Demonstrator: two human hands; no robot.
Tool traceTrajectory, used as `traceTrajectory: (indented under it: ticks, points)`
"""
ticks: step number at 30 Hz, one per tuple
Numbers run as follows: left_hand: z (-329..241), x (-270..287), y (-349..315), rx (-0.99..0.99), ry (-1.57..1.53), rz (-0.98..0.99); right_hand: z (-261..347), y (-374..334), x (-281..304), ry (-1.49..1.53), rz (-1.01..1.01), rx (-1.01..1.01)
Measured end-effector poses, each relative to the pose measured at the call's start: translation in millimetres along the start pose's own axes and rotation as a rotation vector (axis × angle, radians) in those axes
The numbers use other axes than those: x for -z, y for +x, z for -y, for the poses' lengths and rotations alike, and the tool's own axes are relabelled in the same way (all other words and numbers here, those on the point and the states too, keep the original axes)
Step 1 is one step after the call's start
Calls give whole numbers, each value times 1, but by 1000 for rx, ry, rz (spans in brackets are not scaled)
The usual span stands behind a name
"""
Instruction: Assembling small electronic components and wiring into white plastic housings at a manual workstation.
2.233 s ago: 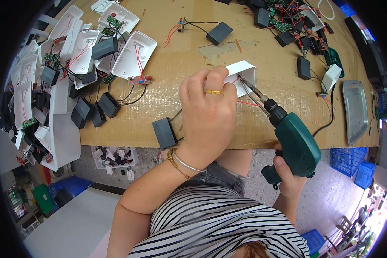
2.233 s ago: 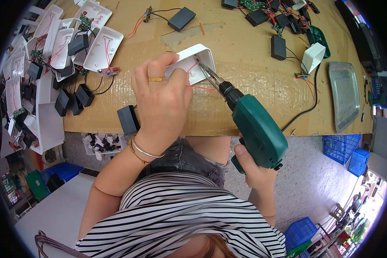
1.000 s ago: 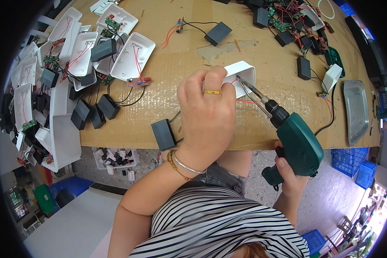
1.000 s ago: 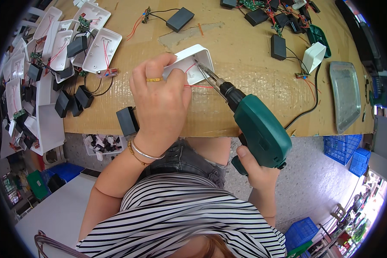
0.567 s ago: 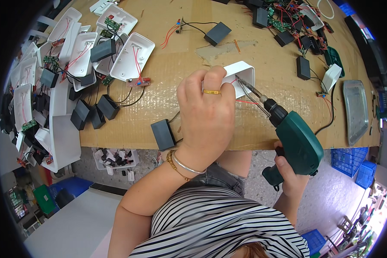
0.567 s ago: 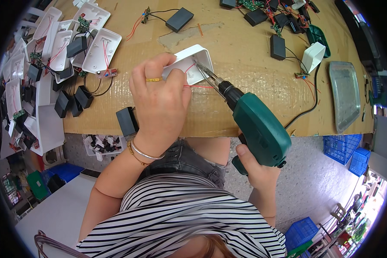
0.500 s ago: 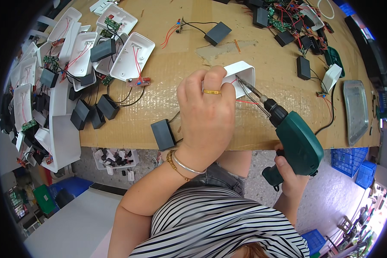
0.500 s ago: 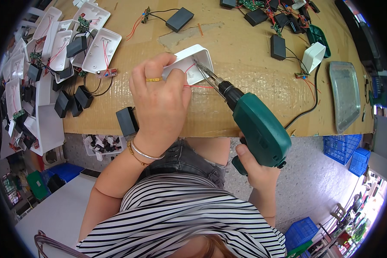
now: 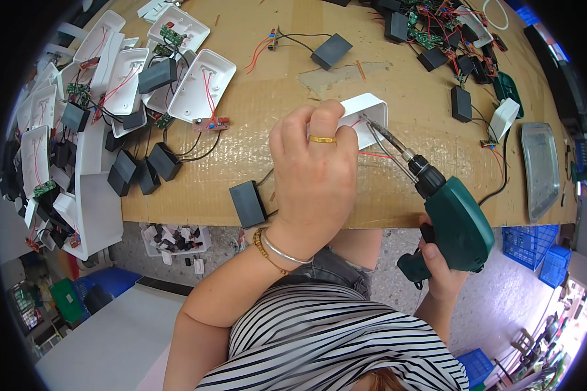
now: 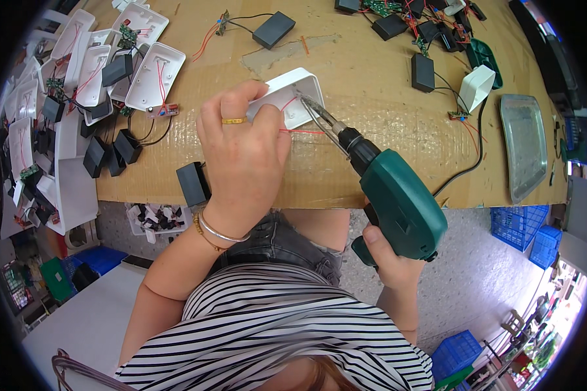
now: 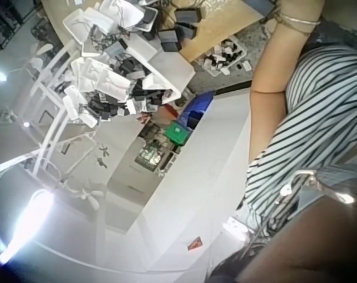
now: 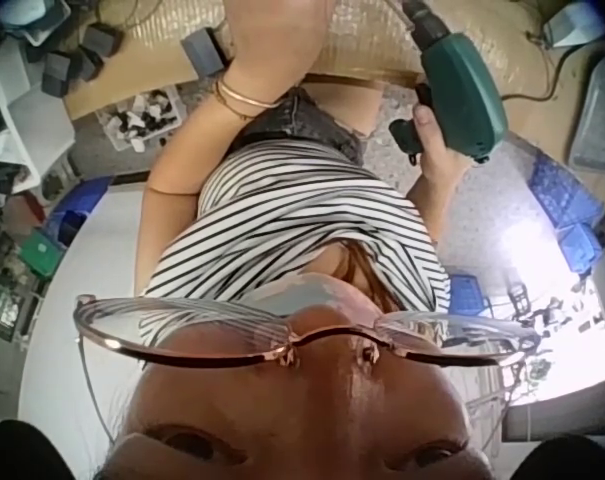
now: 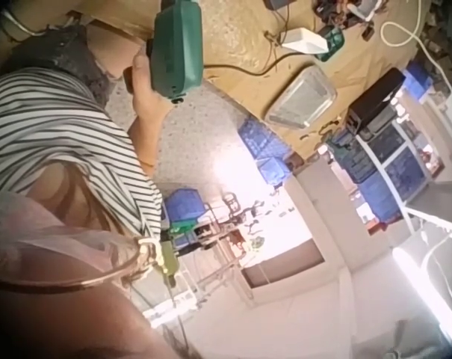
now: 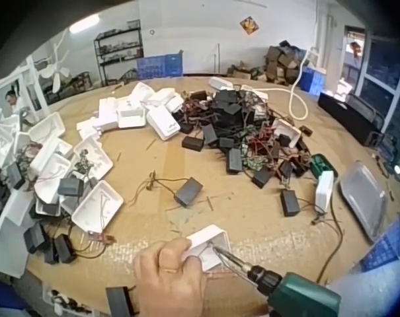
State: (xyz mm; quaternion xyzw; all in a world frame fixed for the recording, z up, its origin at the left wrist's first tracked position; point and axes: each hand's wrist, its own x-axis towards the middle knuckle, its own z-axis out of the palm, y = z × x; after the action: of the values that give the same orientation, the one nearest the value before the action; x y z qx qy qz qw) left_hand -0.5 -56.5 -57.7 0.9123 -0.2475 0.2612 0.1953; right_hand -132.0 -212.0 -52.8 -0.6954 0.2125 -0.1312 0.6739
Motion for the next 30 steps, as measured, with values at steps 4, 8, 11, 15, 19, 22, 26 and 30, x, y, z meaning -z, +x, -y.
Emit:
traceTrajectory:
  ticks: [4, 8, 11, 15, 19, 22, 26, 30]
  points:
    - [0, -1, 0, -3, -4, -9, -2, -1, 2, 5, -12, 6]
    - [1, -2, 0, -7, -1, -17, -4, -1, 9, 61, 54, 32]
    - [1, -2, 0, -7, -4, -20, -6, -2, 12, 112, 105, 41]
    - [5, -1, -1, -25, -10, -13, -7, -4, 7, 103, -32, 57]
    - [4, 10, 3, 15, -154, 54, -10, -2, 9, 132, -29, 133]
    - [4, 22, 3, -10, -198, 160, -11, -1, 10, 144, -38, 106]
    - [7, 22, -1, -64, -243, 176, -16, -1, 18, 178, 20, 84]
    - [8, 13, -3, -104, -217, 112, -16, -1, 22, 239, 79, 77]
